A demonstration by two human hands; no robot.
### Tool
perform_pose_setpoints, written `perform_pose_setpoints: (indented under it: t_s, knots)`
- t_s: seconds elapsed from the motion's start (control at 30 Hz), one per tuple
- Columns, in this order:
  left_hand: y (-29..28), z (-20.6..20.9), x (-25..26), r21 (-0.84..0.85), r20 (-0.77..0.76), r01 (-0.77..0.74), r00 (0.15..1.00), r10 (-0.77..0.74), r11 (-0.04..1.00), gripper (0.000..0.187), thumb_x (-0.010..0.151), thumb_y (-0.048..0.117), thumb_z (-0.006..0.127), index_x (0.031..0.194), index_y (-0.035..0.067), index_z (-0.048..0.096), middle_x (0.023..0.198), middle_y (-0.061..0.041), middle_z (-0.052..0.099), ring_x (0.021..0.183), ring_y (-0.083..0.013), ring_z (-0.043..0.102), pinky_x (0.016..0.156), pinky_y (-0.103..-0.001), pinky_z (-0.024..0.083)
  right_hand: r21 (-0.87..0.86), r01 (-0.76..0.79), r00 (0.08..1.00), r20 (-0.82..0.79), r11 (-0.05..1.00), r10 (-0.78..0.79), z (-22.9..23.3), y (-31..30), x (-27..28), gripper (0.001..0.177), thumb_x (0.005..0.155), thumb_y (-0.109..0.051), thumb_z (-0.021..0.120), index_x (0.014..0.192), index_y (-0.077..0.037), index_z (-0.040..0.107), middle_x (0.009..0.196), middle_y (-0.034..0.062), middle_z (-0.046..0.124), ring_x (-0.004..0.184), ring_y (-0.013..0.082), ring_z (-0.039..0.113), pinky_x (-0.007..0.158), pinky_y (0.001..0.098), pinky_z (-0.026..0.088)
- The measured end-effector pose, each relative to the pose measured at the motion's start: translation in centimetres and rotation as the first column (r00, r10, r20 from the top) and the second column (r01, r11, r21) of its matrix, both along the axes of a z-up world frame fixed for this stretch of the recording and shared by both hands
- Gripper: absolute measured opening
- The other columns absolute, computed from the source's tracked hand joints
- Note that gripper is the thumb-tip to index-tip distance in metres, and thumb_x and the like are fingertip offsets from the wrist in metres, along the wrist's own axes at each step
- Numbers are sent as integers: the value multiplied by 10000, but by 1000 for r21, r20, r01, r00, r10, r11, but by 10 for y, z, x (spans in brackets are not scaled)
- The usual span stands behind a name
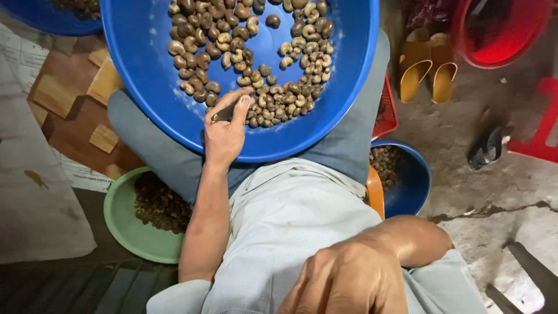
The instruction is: The person is manually peeling the outer layer of nuts using a small metal tool while sitting on the floor.
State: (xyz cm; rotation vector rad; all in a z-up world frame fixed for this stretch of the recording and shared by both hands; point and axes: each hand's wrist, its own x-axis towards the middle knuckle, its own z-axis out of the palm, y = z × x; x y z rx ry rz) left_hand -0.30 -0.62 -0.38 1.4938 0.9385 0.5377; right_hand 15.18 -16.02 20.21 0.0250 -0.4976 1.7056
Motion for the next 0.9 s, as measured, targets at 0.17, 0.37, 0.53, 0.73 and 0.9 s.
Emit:
perform_pose_setpoints:
  t_s: [0.17, 0.37, 0.53, 0.73, 0.9]
  knots:
    - [0, 1, 2, -17, -69, -4, 998, 3, 1000, 246, 1166, 264, 667, 1310, 121, 805, 1104, -197, 828, 1121, -264, 785, 960, -476, 661, 47, 6, 1000, -14, 999, -6, -5, -2, 5, 304, 1122, -143, 557, 840, -28, 560, 826, 179, 559, 752, 467, 522, 829, 544, 549]
    - [1, -2, 2, -192, -121, -57, 992, 34, 980, 298, 1075, 172, 667, 1317, 26, 761, 1144, -79, 831, 1092, -159, 785, 916, -272, 607, 134, 22, 999, -48, 991, -16, -19, 2, 5, 323, 1105, -126, 553, 789, -59, 543, 756, 145, 526, 674, 409, 447, 777, 503, 483]
    - [4, 10, 8, -162, -174, -47, 985, 19, 986, 285, 1064, 187, 681, 1288, 40, 778, 1101, -43, 835, 986, -127, 753, 832, -253, 584, 179, 224, 973, -102, 958, -208, -34, -8, -6, 263, 1080, -133, 596, 844, -26, 637, 779, 163, 613, 649, 371, 563, 781, 450, 547]
    - [-1, 3, 6, -84, -128, -81, 989, 70, 993, 222, 1074, 181, 734, 1240, 58, 817, 1086, -95, 821, 964, -157, 692, 864, -361, 542, 296, 368, 927, -197, 881, -321, -39, -1, -9, 284, 1049, -109, 519, 797, -54, 638, 719, 140, 621, 599, 314, 607, 745, 405, 554]
    - [-7, 8, 10, -38, -112, -82, 991, 77, 996, 136, 1092, 141, 763, 1184, 88, 847, 1130, -176, 816, 1148, -194, 724, 1079, -440, 571, 124, 330, 942, -110, 936, -317, -23, -7, 5, 398, 1055, -287, 563, 709, -114, 656, 713, 147, 616, 675, 360, 637, 722, 498, 582]
